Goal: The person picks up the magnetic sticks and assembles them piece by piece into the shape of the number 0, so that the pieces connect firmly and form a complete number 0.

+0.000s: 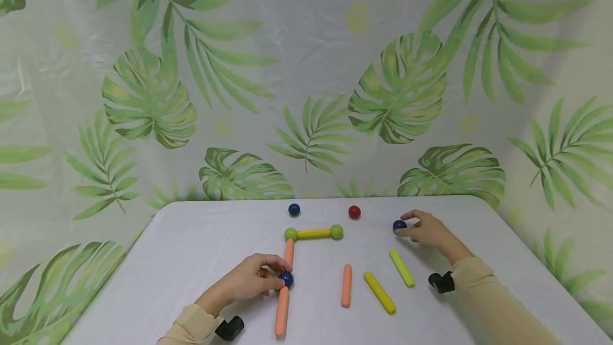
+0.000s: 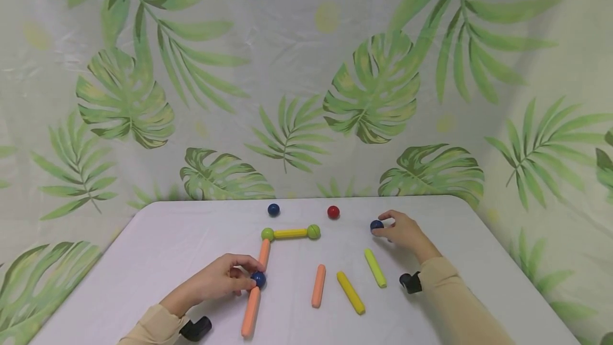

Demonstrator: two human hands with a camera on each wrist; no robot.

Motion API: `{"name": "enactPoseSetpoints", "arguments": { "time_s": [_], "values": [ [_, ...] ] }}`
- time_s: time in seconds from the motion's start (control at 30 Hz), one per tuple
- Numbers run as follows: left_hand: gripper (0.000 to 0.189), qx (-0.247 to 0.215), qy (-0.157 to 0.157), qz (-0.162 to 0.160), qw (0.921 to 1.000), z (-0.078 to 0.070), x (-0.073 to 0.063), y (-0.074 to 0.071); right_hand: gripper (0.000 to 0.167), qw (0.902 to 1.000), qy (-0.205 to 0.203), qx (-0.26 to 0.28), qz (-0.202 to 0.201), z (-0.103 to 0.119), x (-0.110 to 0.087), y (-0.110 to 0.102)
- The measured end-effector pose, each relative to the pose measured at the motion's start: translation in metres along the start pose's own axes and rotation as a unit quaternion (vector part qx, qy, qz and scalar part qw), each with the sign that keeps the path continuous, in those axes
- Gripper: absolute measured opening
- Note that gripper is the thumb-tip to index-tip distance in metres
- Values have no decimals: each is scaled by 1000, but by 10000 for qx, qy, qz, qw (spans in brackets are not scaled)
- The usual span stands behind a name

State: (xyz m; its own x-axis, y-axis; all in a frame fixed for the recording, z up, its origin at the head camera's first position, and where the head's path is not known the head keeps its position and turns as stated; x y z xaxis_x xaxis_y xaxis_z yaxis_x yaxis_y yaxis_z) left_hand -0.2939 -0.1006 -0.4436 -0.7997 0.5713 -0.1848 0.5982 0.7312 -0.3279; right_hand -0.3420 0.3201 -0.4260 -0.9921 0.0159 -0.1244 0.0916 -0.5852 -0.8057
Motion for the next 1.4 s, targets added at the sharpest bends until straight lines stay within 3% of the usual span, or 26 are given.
{"name": "enactPoseSetpoints", "arguments": {
  "time_s": [0.6,1.03,1.4],
  "values": [
    [28,-78,94,33,9999,2,0,0,47,9994,33,17,-343,-2,2,9],
    [28,-22,159,-10,9999,2,0,0,52,9995,97,265,-174,18,-19,16],
    [28,-47,144,-29,9999,3,-1,1,48,9979,-354,518,-174,49,-43,21]
  ]
}}
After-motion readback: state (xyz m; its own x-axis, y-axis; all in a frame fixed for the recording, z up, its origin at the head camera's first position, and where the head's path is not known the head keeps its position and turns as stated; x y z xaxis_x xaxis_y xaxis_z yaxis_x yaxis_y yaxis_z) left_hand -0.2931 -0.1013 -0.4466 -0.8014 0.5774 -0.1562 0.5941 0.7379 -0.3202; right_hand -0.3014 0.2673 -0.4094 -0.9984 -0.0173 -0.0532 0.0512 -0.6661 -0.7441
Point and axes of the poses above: each hand's wrist, its own x-axis towards the middle knuckle, its own y-axis out of the palm, z = x × y, the point moved 8 cm from there along x, towards the middle knuckle, and after that the axes turned 5 degrees about -x, right-handed, at the moved point
